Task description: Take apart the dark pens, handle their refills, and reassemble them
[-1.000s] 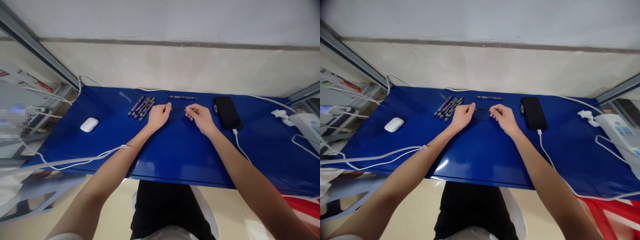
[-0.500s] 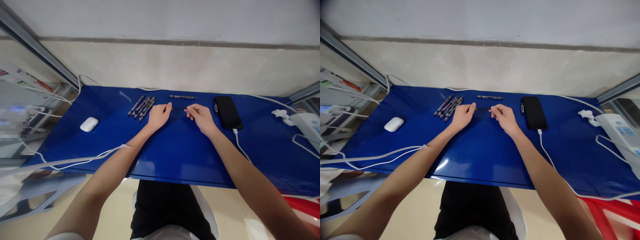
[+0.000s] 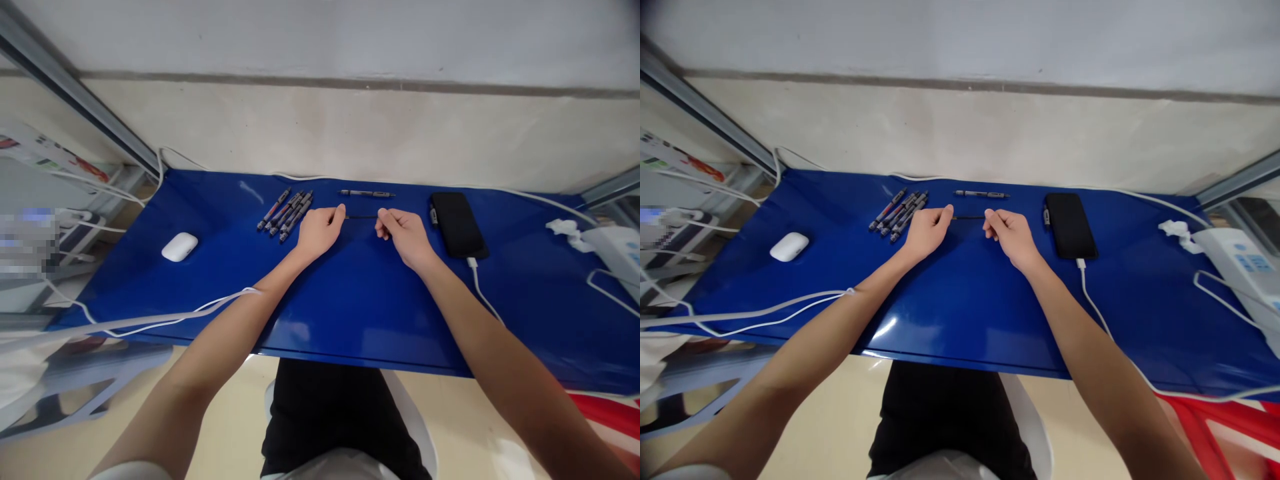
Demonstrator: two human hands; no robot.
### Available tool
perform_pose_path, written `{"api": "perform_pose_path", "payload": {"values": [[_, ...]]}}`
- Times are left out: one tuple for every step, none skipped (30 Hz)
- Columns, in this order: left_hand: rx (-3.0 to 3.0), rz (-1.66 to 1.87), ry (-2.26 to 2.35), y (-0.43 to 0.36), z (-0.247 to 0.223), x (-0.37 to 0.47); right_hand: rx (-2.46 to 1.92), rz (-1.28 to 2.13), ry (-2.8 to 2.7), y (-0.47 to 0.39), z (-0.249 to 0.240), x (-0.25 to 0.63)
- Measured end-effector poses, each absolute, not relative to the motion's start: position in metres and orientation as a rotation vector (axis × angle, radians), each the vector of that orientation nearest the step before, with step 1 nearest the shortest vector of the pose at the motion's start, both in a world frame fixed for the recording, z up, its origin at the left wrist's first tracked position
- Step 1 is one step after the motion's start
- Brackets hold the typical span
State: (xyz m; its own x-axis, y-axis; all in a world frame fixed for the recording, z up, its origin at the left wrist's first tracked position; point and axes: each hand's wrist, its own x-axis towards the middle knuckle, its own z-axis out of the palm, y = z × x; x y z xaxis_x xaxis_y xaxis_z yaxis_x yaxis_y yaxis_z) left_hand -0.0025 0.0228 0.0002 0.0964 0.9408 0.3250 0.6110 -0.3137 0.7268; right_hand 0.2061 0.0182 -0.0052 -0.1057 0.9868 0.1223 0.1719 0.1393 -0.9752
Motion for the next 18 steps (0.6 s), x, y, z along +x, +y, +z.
{"api": "perform_pose_path", "payload": {"values": [[1.971,1.090,1.519,0.0230,0.0001,-0.0026,-1.187,1.083,-1.479,0.0193,-0.0066,0.2069],[1.968,1.089,1.521,0.0231,-0.0001,-0.0028,-1.185,1.080,-1.478,0.0204,-0.0080,0.2075],[1.968,1.085,1.524,0.0233,-0.0003,-0.0029,-1.184,1.081,-1.469,0.0214,-0.0094,0.2079],[1.970,1.080,1.526,0.0235,-0.0005,-0.0030,-1.182,1.086,-1.456,0.0221,-0.0105,0.2081],[1.976,1.076,1.528,0.0236,-0.0008,-0.0030,-1.178,1.091,-1.443,0.0226,-0.0112,0.2081],[1.984,1.073,1.529,0.0237,-0.0009,-0.0030,-1.173,1.094,-1.433,0.0227,-0.0115,0.2079],[1.996,1.069,1.531,0.0237,-0.0011,-0.0029,-1.169,1.096,-1.427,0.0225,-0.0114,0.2075],[2.011,1.065,1.534,0.0235,-0.0012,-0.0028,-1.166,1.095,-1.424,0.0220,-0.0109,0.2070],[2.028,1.059,1.539,0.0232,-0.0013,-0.0026,-1.163,1.094,-1.423,0.0214,-0.0101,0.2064],[2.047,1.047,1.547,0.0227,-0.0013,-0.0023,-1.161,1.092,-1.422,0.0206,-0.0092,0.2058],[2.067,1.030,1.557,0.0221,-0.0013,-0.0020,-1.160,1.091,-1.422,0.0199,-0.0084,0.2053],[2.091,1.008,1.569,0.0214,-0.0013,-0.0017,-1.160,1.091,-1.422,0.0193,-0.0077,0.2049],[2.118,0.984,1.582,0.0206,-0.0013,-0.0014,-1.162,1.088,-1.423,0.0189,-0.0072,0.2046],[2.149,0.958,1.595,0.0197,-0.0013,-0.0011,-1.164,1.086,-1.425,0.0187,-0.0071,0.2044],[2.184,0.928,1.606,0.0188,-0.0011,-0.0008,-1.167,1.082,-1.426,0.0186,-0.0071,0.2044],[2.220,0.896,1.615,0.0179,-0.0009,-0.0004,-1.168,1.078,-1.426,0.0186,-0.0073,0.2045],[2.256,0.862,1.621,0.0169,-0.0007,0.0001,-1.166,1.074,-1.426,0.0187,-0.0074,0.2046],[2.292,0.822,1.621,0.0160,-0.0004,0.0006,-1.163,1.070,-1.429,0.0186,-0.0075,0.2047]]}}
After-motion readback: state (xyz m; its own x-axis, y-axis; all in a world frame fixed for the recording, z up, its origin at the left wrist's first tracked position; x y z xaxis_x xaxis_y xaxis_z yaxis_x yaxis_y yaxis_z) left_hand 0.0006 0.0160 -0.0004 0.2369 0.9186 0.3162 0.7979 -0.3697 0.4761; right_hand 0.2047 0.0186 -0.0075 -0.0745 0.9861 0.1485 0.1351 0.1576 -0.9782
